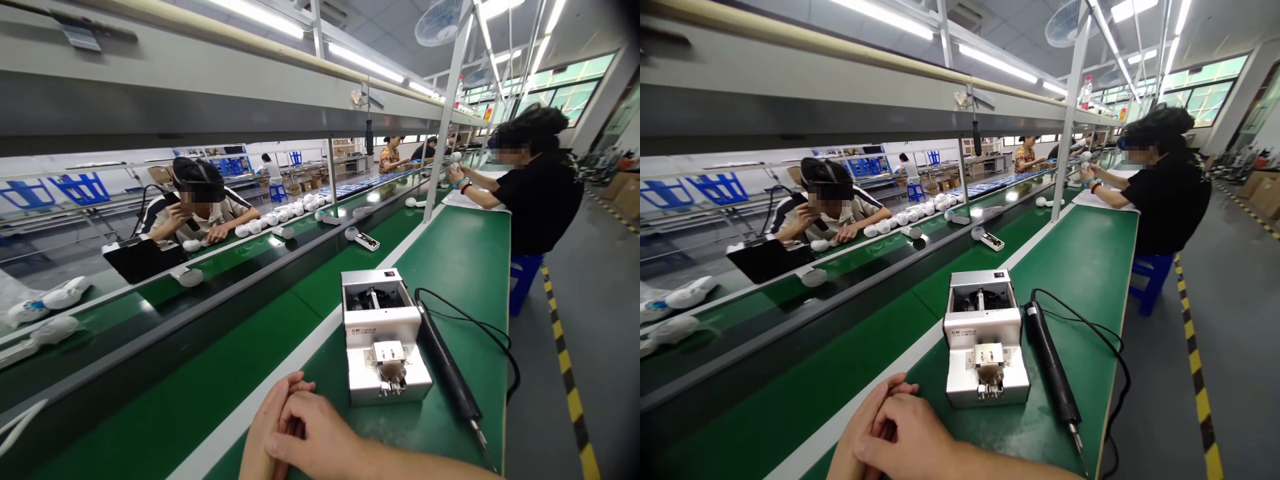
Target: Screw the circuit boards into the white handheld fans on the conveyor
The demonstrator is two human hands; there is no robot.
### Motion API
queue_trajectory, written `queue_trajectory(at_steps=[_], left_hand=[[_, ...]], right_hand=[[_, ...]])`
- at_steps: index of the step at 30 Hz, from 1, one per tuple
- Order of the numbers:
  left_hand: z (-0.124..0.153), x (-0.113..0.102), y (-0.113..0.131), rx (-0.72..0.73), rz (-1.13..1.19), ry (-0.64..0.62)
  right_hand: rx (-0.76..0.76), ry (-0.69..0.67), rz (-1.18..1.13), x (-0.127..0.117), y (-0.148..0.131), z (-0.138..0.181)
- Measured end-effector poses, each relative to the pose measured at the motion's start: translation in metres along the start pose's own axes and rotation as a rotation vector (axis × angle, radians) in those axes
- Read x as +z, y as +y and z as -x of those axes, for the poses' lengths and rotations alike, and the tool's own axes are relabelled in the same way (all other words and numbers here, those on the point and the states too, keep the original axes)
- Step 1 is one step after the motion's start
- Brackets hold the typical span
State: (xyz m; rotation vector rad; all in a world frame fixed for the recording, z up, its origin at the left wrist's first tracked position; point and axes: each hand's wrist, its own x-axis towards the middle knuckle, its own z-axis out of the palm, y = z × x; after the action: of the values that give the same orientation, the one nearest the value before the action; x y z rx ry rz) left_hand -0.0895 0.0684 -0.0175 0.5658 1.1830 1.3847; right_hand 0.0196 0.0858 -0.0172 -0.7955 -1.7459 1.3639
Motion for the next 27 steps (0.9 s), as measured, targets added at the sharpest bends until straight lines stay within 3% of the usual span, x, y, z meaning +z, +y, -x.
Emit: queue_trajectory(at_steps=[17,20,23,27], left_hand=[[-0.019,-0.017,-0.011,-0.084,0.015,0.01],[-0.018,-0.008,-0.005,-0.114,0.035,0.067],[-0.007,0.007,-0.002,-0.032,0.095,0.105],[0.023,0.033,-0.014,0.027,0.251,-0.012]], right_hand=[[-0.024,0.058,-0.006,0.005,0.009,0.001],[-0.056,0.08,-0.016,0.003,0.005,0.002],[-0.169,0.131,-0.052,-0.003,-0.002,0.005],[-0.209,0.178,0.064,-0.008,0.002,0.018]])
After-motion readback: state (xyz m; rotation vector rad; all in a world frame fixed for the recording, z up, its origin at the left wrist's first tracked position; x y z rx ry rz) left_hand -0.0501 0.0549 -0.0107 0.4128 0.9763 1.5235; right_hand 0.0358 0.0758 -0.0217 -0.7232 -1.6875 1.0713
